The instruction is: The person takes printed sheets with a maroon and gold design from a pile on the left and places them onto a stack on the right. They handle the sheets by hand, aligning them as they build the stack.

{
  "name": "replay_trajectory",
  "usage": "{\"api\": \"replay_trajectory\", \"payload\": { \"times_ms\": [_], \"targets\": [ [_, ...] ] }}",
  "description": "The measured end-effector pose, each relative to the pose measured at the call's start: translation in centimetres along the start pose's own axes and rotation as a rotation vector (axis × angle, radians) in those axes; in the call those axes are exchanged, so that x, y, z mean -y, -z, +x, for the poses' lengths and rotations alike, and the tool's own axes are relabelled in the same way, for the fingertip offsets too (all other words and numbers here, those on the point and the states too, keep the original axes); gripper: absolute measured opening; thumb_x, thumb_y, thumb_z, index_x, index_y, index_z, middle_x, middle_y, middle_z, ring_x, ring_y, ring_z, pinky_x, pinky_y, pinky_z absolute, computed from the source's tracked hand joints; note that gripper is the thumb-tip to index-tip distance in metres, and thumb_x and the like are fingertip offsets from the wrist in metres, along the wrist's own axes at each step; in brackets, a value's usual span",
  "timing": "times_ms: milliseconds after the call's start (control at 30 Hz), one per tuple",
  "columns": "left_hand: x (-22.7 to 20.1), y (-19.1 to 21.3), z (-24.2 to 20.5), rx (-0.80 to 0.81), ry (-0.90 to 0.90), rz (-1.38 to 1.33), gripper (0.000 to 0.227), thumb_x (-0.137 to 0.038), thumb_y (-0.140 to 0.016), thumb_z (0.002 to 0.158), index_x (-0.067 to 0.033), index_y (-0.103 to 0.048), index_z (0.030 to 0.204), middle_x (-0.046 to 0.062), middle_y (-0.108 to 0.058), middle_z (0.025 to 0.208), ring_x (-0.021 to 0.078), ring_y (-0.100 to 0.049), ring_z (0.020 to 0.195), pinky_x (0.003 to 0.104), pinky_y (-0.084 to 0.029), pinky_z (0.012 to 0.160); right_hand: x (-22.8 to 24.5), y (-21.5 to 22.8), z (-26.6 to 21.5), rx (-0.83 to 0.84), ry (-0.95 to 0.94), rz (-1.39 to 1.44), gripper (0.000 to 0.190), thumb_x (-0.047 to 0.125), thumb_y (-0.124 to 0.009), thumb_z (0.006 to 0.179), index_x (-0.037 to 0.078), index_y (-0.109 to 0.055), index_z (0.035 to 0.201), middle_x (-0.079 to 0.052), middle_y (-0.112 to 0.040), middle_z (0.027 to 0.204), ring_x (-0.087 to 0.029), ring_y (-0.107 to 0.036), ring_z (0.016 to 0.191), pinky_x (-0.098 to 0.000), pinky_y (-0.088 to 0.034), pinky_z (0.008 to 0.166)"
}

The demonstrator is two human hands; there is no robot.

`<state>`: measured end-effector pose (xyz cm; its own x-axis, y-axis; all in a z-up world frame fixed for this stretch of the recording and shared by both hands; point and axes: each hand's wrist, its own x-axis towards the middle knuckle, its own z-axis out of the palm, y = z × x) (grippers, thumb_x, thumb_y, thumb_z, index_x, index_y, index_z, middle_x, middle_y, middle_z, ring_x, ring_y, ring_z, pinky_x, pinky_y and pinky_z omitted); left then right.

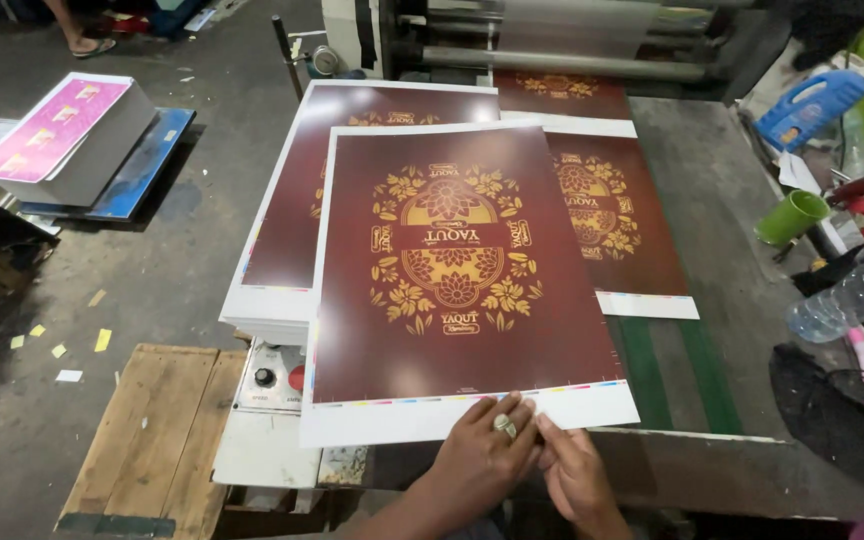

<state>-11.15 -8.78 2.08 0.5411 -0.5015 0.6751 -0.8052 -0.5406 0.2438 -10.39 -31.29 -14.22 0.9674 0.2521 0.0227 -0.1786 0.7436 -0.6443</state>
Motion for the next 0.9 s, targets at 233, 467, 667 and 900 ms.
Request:
{"api": "replay_trajectory", "payload": {
  "times_ms": [233, 467, 667, 900],
  "targets": [
    [2.4, 3.9, 0.6, 0.030, 0.042, 0.127, 0.039, -0.021, -0.076, 0.087, 0.0025, -0.068, 0.117, 0.020, -0.070, 0.125, 0.0364, -0.066, 0.122, 0.052, -0.049, 0.104, 4.4, 0.2, -2.6, -0.388, 0.134, -0.187, 0.026, 0.015, -0.060, 0.099, 0.005, -0.059, 0.123, -0.010, -0.071, 0.097, -0.020, -0.067, 0.076, -0.0355, -0.054, 0.054],
    [10.3, 3.2, 0.2, 0.029, 0.335, 0.436, 0.053, -0.039, -0.065, 0.095, -0.0046, -0.060, 0.136, 0.019, -0.062, 0.142, 0.0396, -0.053, 0.138, 0.054, -0.041, 0.115, 9.2, 10.3, -9.0, -0.605, 0.318, -0.290, 0.024, 0.012, -0.060, 0.103, 0.006, -0.058, 0.127, -0.009, -0.070, 0.099, -0.020, -0.067, 0.077, -0.0351, -0.053, 0.054],
    [11.5, 1.0, 0.6, 0.163, 0.404, 0.644, 0.092, -0.066, -0.051, 0.087, 0.0077, -0.050, 0.142, 0.027, -0.045, 0.150, 0.0441, -0.039, 0.143, 0.060, -0.032, 0.115, 12.0, 17.3, -15.2, -0.606, 0.369, -0.323, 0.019, 0.008, -0.055, 0.107, 0.005, -0.055, 0.126, -0.011, -0.069, 0.103, -0.022, -0.066, 0.082, -0.0367, -0.052, 0.056],
    [13.3, 1.4, 0.1, 0.330, 0.444, 0.764, 0.064, -0.055, -0.053, 0.098, -0.0020, -0.061, 0.134, 0.018, -0.063, 0.140, 0.0329, -0.058, 0.132, 0.047, -0.050, 0.106, 11.5, 18.0, -17.2, -0.873, 0.276, -0.454, 0.035, 0.007, -0.053, 0.106, 0.003, -0.052, 0.141, -0.014, -0.068, 0.105, -0.021, -0.067, 0.081, -0.0352, -0.053, 0.056]
  ]
}}
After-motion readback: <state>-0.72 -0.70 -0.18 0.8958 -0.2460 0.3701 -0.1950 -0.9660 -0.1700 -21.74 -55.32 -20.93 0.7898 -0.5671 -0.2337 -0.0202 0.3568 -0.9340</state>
